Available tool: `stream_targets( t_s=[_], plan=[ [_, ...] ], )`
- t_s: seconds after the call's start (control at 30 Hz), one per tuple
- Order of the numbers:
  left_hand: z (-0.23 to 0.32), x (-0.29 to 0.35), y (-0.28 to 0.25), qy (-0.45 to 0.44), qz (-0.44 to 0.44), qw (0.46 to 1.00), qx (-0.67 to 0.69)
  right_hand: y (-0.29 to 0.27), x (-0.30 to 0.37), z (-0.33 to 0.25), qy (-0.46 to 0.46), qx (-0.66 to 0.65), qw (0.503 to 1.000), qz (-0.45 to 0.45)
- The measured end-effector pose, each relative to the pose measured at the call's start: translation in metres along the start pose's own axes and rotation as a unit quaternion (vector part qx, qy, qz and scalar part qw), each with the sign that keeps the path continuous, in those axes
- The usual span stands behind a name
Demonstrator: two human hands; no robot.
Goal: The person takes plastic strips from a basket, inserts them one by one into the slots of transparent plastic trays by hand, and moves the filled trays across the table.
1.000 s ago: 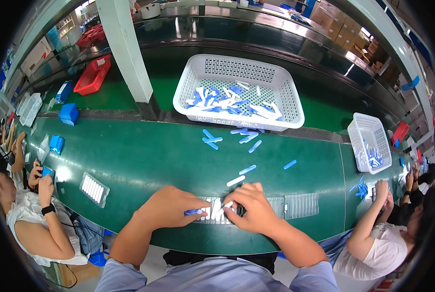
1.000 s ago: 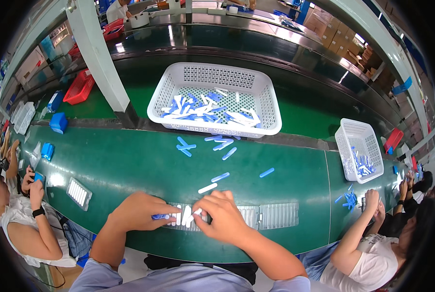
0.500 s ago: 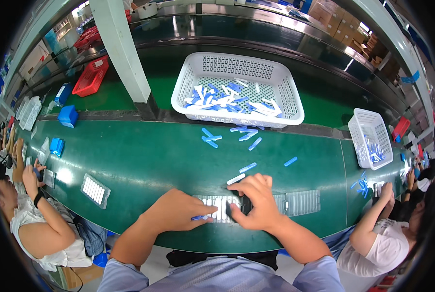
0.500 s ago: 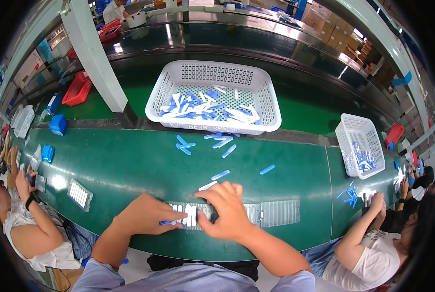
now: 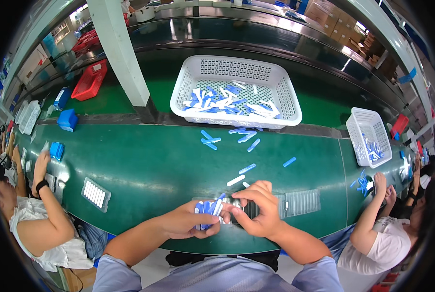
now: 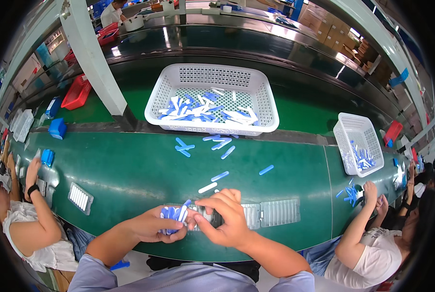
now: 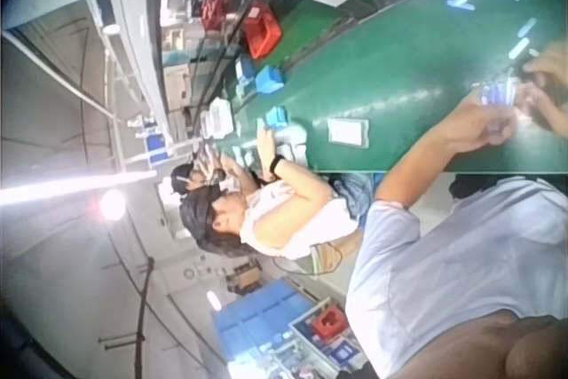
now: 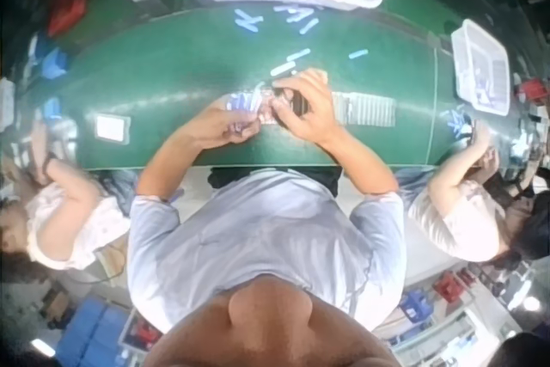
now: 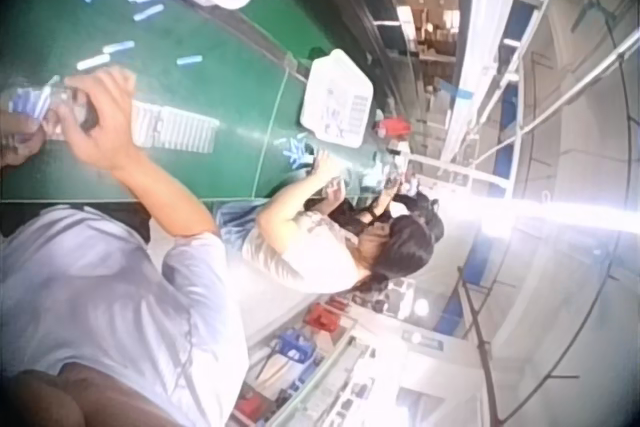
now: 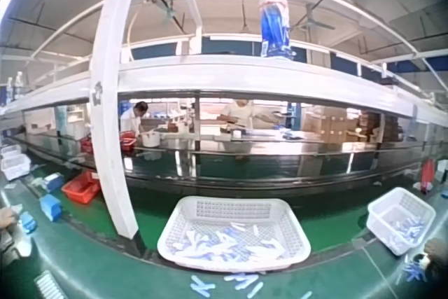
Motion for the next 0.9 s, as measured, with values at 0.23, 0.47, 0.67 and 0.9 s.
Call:
stream_targets(
  t_s=[0.23, 0.47, 0.67, 0.9],
  plan=[
    [-0.005, -0.003, 0.000, -0.035, -0.041, 0.997, -0.061, 0.004, 0.002, 0.006, 0.169, -0.113, 0.978, -0.046],
    [-0.003, -0.002, -0.001, -0.048, -0.022, 0.996, -0.076, -0.005, 0.016, 0.028, 0.318, -0.308, 0.894, 0.069],
    [0.008, 0.001, -0.010, 0.017, 0.037, 0.998, -0.041, -0.020, 0.018, 0.030, 0.316, -0.292, 0.896, 0.107],
    [0.013, 0.000, -0.013, 0.022, 0.091, 0.995, -0.019, -0.033, 0.010, 0.026, 0.314, -0.268, 0.911, 0.003]
  ],
)
Point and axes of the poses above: each hand's wrist, its own x-axis away from the middle knuckle, its own y-axis out of the palm, z = x × y, the point moved 2 cm from there along -x, towards the middle knuckle, and after that the axes turned 5 degrees about -x, right-handed, at the moved point
